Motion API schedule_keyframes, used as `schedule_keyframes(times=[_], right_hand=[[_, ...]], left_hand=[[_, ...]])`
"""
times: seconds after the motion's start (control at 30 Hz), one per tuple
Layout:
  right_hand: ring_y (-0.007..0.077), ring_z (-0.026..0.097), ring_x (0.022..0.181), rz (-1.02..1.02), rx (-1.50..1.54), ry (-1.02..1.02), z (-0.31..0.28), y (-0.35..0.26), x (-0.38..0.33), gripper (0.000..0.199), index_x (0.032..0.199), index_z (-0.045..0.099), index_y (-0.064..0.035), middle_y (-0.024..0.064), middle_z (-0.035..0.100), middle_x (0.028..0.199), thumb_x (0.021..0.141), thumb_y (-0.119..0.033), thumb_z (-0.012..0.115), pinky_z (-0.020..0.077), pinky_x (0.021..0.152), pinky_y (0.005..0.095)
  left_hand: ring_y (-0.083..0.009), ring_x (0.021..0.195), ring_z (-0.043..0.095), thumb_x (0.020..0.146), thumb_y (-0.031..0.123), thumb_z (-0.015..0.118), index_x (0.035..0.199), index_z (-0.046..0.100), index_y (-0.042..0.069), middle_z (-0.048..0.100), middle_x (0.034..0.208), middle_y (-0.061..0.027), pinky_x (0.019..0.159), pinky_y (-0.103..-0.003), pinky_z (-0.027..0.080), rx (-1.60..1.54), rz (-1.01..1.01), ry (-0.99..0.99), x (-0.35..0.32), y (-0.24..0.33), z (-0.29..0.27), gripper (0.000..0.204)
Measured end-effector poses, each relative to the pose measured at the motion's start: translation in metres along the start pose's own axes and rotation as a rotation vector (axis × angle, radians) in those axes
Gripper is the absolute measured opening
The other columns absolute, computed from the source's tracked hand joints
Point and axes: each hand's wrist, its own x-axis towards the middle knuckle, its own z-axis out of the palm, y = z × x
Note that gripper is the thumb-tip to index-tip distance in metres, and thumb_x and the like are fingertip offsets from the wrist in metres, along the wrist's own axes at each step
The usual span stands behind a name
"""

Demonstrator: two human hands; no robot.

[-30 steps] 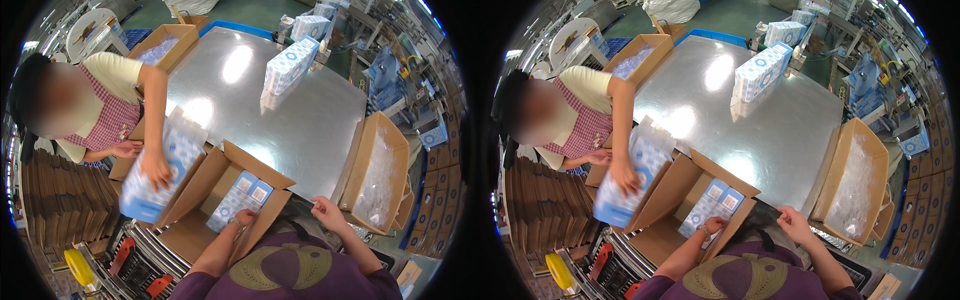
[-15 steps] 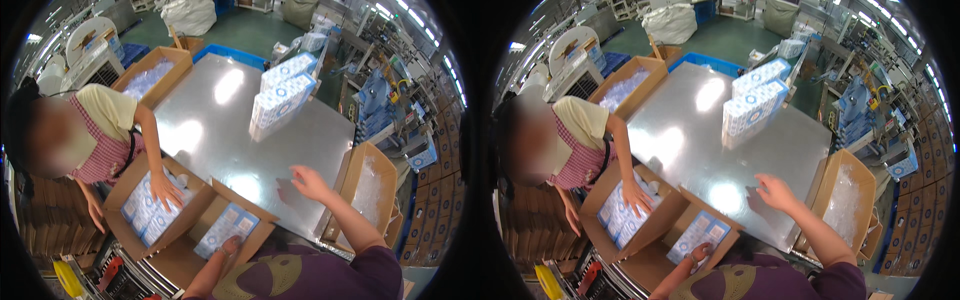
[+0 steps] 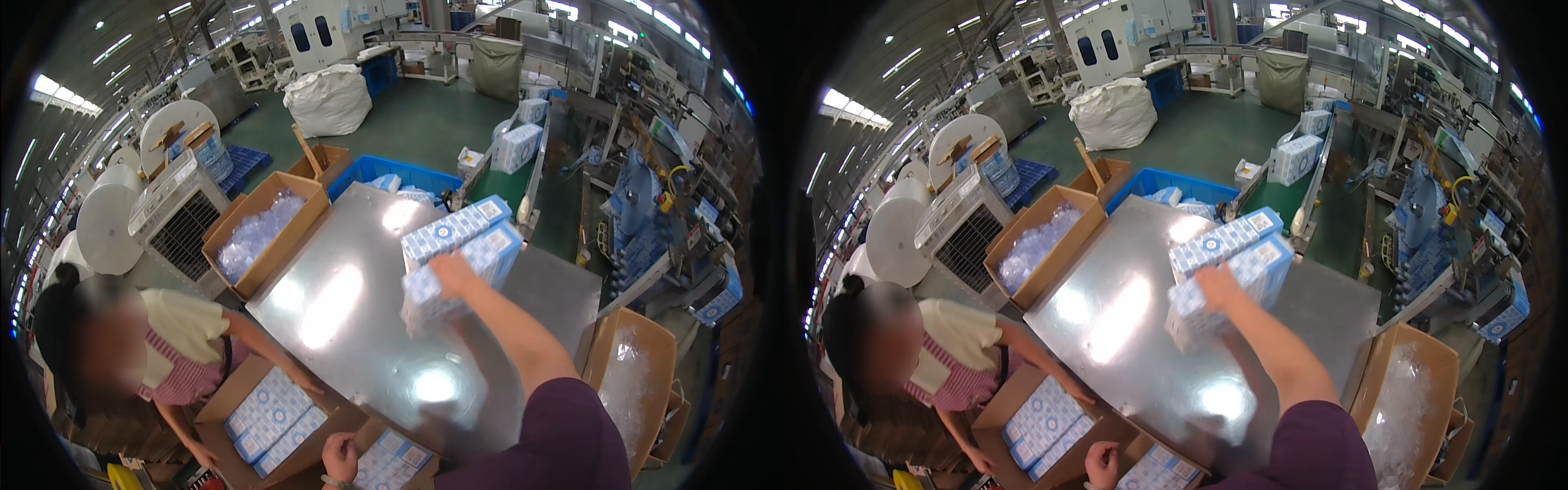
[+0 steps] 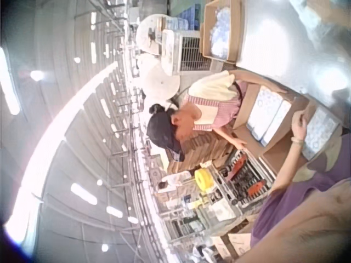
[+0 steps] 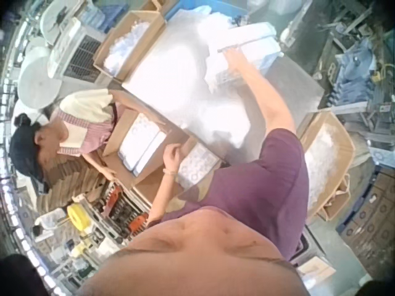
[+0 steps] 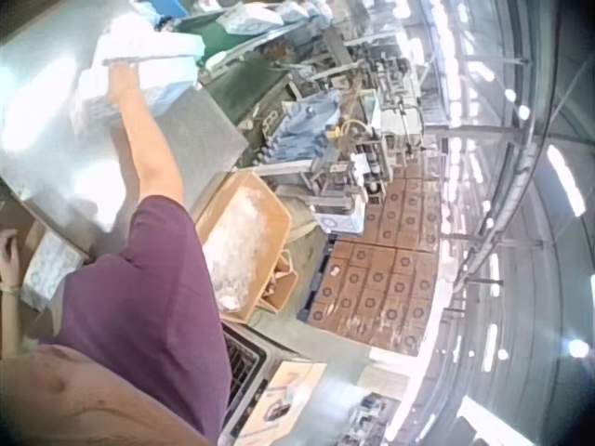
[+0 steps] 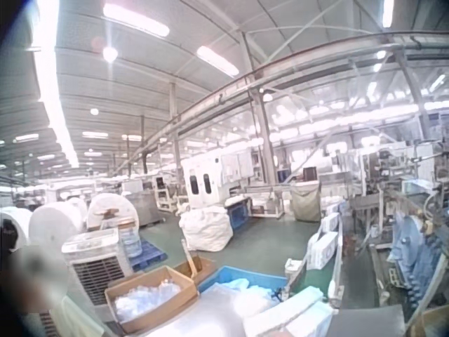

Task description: The person packs boxes with tissue containers, seals the boxes using a tape dispenser on a conveyor, and stacks the sealed boxes.

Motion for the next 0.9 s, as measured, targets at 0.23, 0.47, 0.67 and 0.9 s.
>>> schedule_keyframes(times=[0.23,0.47,0.67,0.9], right_hand=[[0.0400,0.045,0.141,-0.376,0.406,-0.186,-0.025,-0.106,0.003,0.106,0.154,0.042,-0.0087,0.0267,0.044,0.153,0.068,-0.054,0.085,0.0262,0.121,0.0579],[0.0347,0.052,0.134,0.210,-0.213,0.050,0.001,0.098,0.077,0.096,0.156,0.039,-0.0120,0.0229,0.049,0.146,0.075,-0.042,0.081,0.0196,0.122,0.0600],[0.0367,0.061,0.117,0.148,-0.015,-0.221,-0.031,0.013,0.045,0.115,0.160,0.027,-0.0061,0.0198,0.066,0.115,0.070,-0.051,0.084,0.0261,0.119,0.0589],[0.0469,0.065,0.108,0.355,0.207,-0.212,-0.037,0.006,-0.087,0.133,0.165,0.010,-0.0139,0.0275,0.064,0.120,0.064,-0.051,0.088,0.0510,0.095,0.0519]], left_hand=[[-0.0423,0.134,0.046,0.070,0.031,0.087,0.143,0.052,0.009,0.045,0.148,-0.0241,0.111,-0.054,0.038,0.488,0.353,-0.198,0.132,0.085,0.055,0.084],[-0.0383,0.125,0.052,0.064,0.045,0.086,0.147,0.046,0.010,0.054,0.133,-0.0198,0.107,-0.052,0.037,0.612,0.471,-0.580,0.169,0.096,0.113,0.099],[-0.0359,0.114,0.055,0.067,0.023,0.080,0.134,0.053,0.006,0.058,0.118,-0.0162,0.099,-0.049,0.042,0.542,0.555,-0.561,0.158,0.085,0.079,0.074],[-0.0374,0.110,0.053,0.062,0.020,0.087,0.126,0.050,0.001,0.053,0.118,-0.0183,0.096,-0.047,0.042,0.070,0.516,0.157,0.130,0.109,-0.049,0.076]])
